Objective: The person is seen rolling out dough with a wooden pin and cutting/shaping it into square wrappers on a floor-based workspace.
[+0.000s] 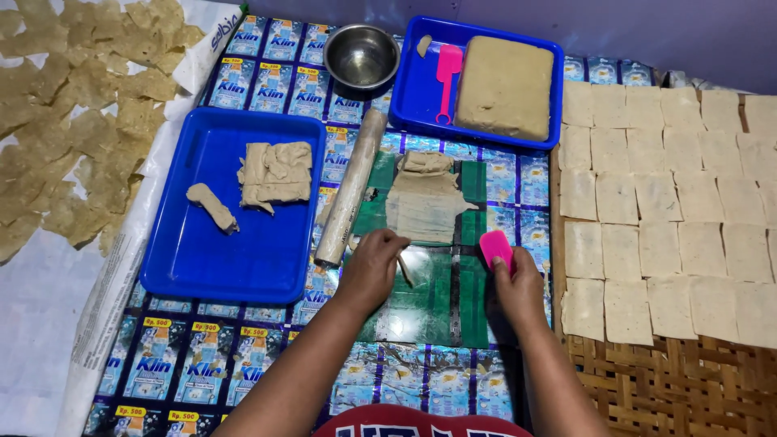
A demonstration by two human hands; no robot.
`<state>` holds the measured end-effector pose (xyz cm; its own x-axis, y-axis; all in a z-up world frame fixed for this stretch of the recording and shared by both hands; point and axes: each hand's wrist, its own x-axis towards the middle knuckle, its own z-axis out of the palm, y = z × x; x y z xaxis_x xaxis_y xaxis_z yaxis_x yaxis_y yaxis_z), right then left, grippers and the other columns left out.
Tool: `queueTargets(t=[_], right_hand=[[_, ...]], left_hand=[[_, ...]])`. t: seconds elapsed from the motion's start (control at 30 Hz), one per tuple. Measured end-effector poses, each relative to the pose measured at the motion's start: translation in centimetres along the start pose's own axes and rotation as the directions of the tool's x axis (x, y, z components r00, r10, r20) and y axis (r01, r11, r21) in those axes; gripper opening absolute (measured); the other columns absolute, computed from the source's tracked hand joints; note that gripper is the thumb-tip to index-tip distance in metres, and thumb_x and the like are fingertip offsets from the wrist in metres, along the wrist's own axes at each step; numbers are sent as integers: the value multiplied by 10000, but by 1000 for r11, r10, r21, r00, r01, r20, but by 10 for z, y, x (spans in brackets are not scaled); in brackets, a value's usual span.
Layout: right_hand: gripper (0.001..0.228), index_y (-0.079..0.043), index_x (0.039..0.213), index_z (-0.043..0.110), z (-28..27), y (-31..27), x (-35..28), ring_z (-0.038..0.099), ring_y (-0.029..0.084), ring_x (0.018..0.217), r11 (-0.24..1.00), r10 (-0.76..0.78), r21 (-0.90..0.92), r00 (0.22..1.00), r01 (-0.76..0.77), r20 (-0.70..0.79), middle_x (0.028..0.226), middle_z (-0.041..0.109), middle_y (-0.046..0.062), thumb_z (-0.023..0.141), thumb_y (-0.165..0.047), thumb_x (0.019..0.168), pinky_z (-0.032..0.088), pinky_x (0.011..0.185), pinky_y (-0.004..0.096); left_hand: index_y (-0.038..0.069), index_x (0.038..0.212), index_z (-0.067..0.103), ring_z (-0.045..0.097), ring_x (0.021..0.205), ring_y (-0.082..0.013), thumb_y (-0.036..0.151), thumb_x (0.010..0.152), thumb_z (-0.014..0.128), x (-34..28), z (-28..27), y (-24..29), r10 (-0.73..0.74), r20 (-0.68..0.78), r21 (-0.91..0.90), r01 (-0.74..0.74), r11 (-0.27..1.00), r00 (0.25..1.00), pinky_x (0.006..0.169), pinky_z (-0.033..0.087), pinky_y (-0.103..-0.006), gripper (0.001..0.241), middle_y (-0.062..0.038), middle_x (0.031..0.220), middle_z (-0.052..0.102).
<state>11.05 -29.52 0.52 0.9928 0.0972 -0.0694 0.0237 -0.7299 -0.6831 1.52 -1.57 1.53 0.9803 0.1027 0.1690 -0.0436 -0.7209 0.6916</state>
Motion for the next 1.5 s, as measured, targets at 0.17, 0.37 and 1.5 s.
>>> queueTargets(t=[0.17, 0.37, 1.5], right_hand=[[183, -121, 1134, 608, -14, -35, 25, 669, 423, 984, 903, -240, -344, 967, 256, 91, 981, 609, 160, 582, -258, 1016, 561, 807, 494], [313, -157, 1168, 498, 19, -48, 27, 695, 501, 1014, 907, 57, -419, 978, 34, 202, 946, 709, 252, 470, -437, 1031, 548, 884, 586], [290, -70, 1212, 409, 82, -63, 66, 712, 526, 913, 867, 18, -494, 988, 62, 156, 883, 702, 289, 364, -309, 1053, 573, 800, 610]], left_hand=[[196, 1222, 692, 499, 1336, -331, 351, 942, 692, -16, -12, 5, 102, 192, 119, -126, 985, 976, 1073, 419, -482, 320, -84, 1359, 597], [191, 1040, 652, 588, 1187, -275, 201, 988, 617, -17, 2, -11, 120, 107, 116, -133, 984, 987, 919, 523, -387, 63, -30, 1108, 636], [131, 1278, 630, 516, 1343, -355, 105, 973, 582, -37, 2, 0, 124, -201, 256, -70, 964, 972, 1127, 399, -524, 310, -144, 1387, 574]])
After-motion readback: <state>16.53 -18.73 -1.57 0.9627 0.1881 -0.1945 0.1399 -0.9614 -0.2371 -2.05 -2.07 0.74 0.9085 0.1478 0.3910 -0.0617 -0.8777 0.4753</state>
